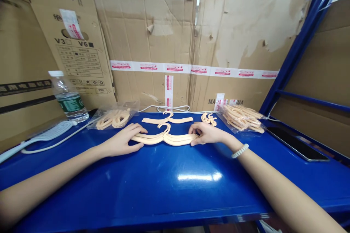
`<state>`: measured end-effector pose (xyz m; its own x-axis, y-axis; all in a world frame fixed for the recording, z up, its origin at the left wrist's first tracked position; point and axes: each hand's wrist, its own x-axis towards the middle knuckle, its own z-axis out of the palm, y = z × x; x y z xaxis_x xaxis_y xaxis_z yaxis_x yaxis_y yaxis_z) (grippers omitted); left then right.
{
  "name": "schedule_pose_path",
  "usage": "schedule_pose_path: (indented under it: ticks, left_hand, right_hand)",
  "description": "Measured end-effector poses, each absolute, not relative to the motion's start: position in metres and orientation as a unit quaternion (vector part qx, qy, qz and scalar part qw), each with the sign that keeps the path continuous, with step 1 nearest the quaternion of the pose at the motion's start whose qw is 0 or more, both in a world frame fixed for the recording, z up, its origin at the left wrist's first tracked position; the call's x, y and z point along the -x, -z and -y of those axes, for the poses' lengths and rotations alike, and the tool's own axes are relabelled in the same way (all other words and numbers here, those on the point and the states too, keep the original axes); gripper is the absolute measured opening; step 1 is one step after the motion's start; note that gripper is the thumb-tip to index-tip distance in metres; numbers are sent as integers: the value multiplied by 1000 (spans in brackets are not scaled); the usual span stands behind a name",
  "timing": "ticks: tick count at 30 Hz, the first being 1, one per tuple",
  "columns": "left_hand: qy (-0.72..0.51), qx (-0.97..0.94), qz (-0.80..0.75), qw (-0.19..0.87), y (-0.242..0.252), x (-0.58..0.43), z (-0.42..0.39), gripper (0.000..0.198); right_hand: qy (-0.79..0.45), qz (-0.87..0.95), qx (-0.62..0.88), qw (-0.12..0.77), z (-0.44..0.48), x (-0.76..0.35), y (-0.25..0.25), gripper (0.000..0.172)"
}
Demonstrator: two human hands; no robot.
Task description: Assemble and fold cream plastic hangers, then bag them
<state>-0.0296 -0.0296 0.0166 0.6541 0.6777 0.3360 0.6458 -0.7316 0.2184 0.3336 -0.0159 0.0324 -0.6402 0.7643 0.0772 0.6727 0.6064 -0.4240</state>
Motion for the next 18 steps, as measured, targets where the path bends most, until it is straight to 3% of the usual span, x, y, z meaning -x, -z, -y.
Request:
schedule_pose_path:
  ticks: [18]
  left_hand:
    - [-238, -913, -329, 50, -2, 33, 19, 24]
  right_hand:
    - [-211, 871, 415, 160, 14, -339, -22, 57]
